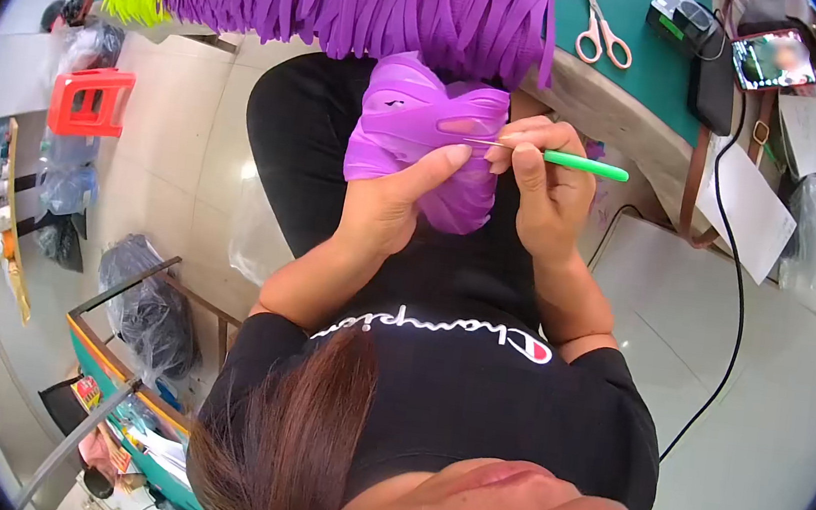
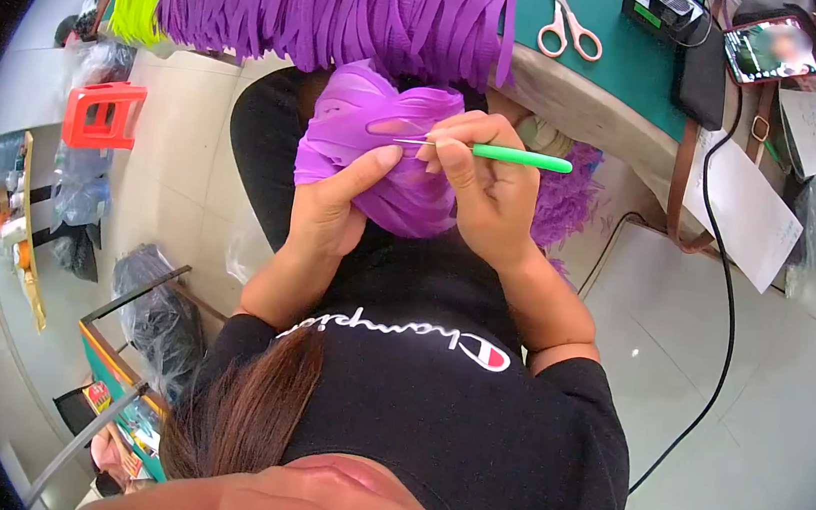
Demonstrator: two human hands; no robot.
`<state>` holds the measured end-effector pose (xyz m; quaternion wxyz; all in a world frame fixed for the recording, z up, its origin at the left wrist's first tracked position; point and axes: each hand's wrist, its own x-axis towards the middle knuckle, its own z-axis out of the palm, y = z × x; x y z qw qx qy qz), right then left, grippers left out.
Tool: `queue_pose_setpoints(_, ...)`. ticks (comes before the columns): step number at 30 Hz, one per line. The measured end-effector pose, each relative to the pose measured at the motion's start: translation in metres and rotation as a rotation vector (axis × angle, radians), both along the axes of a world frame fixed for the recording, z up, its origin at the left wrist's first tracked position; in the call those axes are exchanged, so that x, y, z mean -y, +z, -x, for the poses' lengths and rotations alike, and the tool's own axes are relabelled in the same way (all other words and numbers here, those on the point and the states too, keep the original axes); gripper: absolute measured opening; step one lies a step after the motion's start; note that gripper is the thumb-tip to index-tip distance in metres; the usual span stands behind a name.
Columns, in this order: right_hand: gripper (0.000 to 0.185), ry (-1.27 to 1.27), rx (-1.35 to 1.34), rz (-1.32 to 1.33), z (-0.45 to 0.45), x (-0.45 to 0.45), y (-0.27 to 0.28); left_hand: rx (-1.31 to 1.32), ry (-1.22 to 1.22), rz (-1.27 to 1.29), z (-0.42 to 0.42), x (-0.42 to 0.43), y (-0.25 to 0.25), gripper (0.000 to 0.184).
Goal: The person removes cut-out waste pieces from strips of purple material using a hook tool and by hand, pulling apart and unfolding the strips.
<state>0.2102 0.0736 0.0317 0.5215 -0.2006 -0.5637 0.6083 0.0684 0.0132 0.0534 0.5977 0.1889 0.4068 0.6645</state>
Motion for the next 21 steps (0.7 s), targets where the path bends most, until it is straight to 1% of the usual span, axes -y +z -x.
queue_pose_setpoints(3,0.011,-0.013,0.014,0.051,0.002,0.002,-0.001,-0.016,0.005,-0.01,0.001,0.0,-0.002,0.032)
queue_pose_setpoints(6,0.012,-0.012,-0.041,0.071,0.003,0.003,0.0,-0.063,0.007,-0.029,0.001,0.0,-0.001,0.031)
queue_pose_setpoints(9,0.012,-0.014,-0.018,0.076,0.003,0.002,0.001,-0.061,0.013,-0.015,0.001,0.002,-0.007,0.03)
queue_pose_setpoints(12,0.012,-0.008,0.011,0.079,0.003,0.0,0.002,-0.097,0.007,-0.057,0.002,0.002,-0.008,0.034)
queue_pose_setpoints(15,0.011,-0.051,0.142,0.1,0.003,0.001,0.008,-0.155,0.018,-0.037,0.002,0.003,-0.003,0.032)
queue_pose_setpoints(18,0.009,-0.381,0.384,-0.528,0.003,-0.01,0.003,-0.154,0.019,-0.014,0.0,0.002,-0.005,0.033)
queue_pose_setpoints(21,0.008,-0.494,0.388,-0.347,0.003,-0.02,0.004,-0.157,-0.073,0.003,0.003,0.006,-0.004,0.042)
